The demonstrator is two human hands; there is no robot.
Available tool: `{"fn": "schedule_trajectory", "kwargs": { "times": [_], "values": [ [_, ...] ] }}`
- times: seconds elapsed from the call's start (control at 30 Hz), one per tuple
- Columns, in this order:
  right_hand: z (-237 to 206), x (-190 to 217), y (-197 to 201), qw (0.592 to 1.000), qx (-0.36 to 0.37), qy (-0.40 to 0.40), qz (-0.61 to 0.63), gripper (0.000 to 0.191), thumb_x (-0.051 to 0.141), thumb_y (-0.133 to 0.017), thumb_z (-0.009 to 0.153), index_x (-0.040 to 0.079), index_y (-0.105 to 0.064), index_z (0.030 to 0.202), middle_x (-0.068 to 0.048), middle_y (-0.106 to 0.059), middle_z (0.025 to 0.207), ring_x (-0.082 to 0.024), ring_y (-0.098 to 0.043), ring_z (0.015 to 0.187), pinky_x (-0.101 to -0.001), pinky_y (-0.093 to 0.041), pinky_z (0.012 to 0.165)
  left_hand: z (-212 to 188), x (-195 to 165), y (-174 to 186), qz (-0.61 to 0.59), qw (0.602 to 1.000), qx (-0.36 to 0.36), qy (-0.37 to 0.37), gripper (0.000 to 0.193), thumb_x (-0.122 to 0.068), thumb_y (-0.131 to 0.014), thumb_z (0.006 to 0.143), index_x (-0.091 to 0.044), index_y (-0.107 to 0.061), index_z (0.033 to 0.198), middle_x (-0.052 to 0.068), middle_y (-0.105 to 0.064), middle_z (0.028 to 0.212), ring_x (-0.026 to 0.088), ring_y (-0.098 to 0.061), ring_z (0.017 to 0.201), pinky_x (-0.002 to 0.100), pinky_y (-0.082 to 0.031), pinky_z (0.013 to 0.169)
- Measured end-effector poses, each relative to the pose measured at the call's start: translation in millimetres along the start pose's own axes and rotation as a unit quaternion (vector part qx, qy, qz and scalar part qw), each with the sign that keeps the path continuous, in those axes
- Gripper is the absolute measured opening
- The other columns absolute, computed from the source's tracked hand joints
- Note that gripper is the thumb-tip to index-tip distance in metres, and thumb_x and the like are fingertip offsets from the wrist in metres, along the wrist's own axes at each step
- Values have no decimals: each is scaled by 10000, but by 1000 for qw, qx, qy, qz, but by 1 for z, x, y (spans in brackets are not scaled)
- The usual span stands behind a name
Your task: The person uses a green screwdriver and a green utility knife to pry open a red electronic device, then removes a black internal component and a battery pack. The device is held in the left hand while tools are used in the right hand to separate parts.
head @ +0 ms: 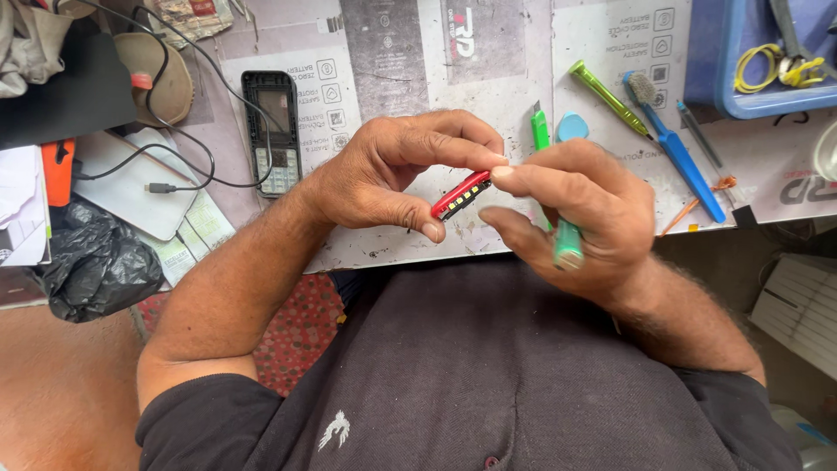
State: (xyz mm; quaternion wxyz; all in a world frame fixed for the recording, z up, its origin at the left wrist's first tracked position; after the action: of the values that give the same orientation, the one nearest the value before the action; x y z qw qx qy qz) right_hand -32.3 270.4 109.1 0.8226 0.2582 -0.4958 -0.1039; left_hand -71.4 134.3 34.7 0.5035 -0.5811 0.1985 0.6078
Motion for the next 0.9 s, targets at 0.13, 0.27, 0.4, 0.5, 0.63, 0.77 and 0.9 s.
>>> {"fn": "schedule_trajectory", "kwargs": {
  "times": [0.13, 0.27, 0.4, 0.5, 0.63, 0.77, 0.9],
  "values": [
    [-1, 1, -1, 1000, -8, 21, -16, 398, 49, -927, 912, 79, -686, 1227, -72, -671, 1036, -117, -618, 753, -241, -503, 595, 0, 0, -2, 11, 1000, -2, -8, 589, -269, -891, 934, -103, -627, 1435, 95, -624, 1406, 194, -564, 1323, 345, -442, 1194],
    [-2, 5, -3, 998, -19, 42, -42, 356, 33, -921, 939, 73, -700, 1215, -71, -678, 1044, -139, -671, 797, -258, -540, 629, -1, 1, -3, 46, 999, 0, -17, 604, -274, -887, 933, -109, -614, 1445, 88, -625, 1397, 187, -573, 1314, 341, -449, 1190],
    [-2, 4, -6, 997, -26, 51, -59, 343, 39, -931, 921, 56, -702, 1175, -83, -680, 1016, -155, -670, 815, -270, -540, 621, -1, 2, -1, 72, 997, -7, -19, 612, -280, -884, 926, -108, -609, 1444, 80, -626, 1392, 182, -578, 1313, 341, -451, 1198],
    [-1, 4, -7, 996, -22, 57, -61, 328, 43, -927, 930, 54, -698, 1165, -86, -682, 1025, -157, -681, 808, -271, -552, 632, 0, 3, -1, 75, 997, -8, -20, 609, -286, -891, 927, -108, -613, 1439, 77, -633, 1388, 187, -583, 1313, 345, -451, 1208],
    [4, 1, -9, 998, -1, 48, -41, 306, 37, -923, 916, 50, -693, 1117, -82, -676, 1002, -161, -673, 809, -274, -539, 611, -1, 3, 0, 102, 995, -8, -16, 627, -281, -897, 904, -107, -614, 1436, 77, -637, 1379, 194, -604, 1336, 343, -446, 1200],
    [10, -1, -9, 998, 49, 32, -38, 289, 51, -916, 901, 65, -693, 1084, -73, -672, 983, -175, -685, 824, -283, -545, 625, -1, 4, -1, 114, 993, -3, -15, 630, -265, -902, 897, -111, -612, 1435, 74, -636, 1380, 195, -618, 1344, 349, -473, 1225],
    [15, 0, -8, 995, 88, 35, -34, 273, 50, -921, 889, 66, -701, 1051, -73, -668, 931, -168, -681, 756, -291, -531, 602, 0, 4, -3, 132, 991, 0, -17, 623, -267, -906, 890, -116, -621, 1422, 77, -642, 1367, 201, -633, 1322, 353, -498, 1206]
  ]
}}
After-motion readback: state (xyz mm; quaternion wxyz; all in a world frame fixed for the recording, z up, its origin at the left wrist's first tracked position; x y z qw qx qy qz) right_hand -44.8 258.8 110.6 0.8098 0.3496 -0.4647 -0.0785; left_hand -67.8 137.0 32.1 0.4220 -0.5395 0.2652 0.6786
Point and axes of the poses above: each hand's wrist, its own z-axis towards the middle knuckle, its own y-axis out of the back of the hand, x = y × z, the point moved 10 cm from there along z, towards the middle knuckle
